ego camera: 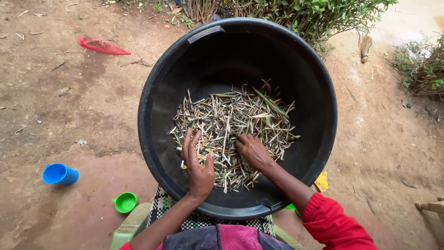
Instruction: A person is sitting outdoors shelling dried pods by hand to extract seeds into a large black basin.
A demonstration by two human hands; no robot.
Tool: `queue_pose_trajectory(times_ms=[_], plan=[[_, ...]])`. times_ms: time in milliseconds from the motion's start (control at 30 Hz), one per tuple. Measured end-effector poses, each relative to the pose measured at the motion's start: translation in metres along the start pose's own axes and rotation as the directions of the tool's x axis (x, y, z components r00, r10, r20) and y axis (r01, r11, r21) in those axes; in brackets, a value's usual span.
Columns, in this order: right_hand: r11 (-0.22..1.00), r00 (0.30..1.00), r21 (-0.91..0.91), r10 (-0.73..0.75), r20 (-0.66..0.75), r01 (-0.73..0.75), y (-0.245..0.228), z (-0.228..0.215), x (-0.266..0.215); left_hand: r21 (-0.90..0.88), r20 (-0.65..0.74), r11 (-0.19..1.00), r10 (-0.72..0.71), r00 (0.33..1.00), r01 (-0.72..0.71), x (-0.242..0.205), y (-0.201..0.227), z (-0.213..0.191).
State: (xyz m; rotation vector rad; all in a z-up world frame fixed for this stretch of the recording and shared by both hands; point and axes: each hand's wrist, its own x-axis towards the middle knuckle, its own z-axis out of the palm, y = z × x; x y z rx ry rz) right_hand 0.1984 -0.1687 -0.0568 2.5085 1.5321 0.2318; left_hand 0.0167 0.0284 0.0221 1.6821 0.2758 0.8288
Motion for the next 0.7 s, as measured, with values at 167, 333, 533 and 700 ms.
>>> queue_pose_trajectory(times_ms=[167, 333, 533, 700], plan=[[0.997, 0.997, -0.023, 0.067, -0.048, -0.068, 0.015, 0.026, -0.002, -0.032, -0.010, 0.999, -0.002, 1.000, 0.002, 0.004, 0.011, -0.001], [0.946, 0.946, 0.194, 0.290, -0.146, -0.260, 0.060, 0.007, 0.005, -0.027, -0.010, 1.000, -0.007, 1.000, 0.007, 0.003, 0.011, 0.000], [0.800, 0.833, 0.470, 0.511, -0.210, -0.373, 0.059, -0.054, 0.020, -0.065, 0.029, 0.997, -0.038, 0.999, 0.039, 0.004, 0.012, -0.001], [0.928, 0.876, 0.089, 0.372, -0.308, -0.363, -0.011, -0.117, 0.026, -0.107, 0.033, 0.993, -0.040, 0.999, 0.043, 0.004, 0.013, 0.000]])
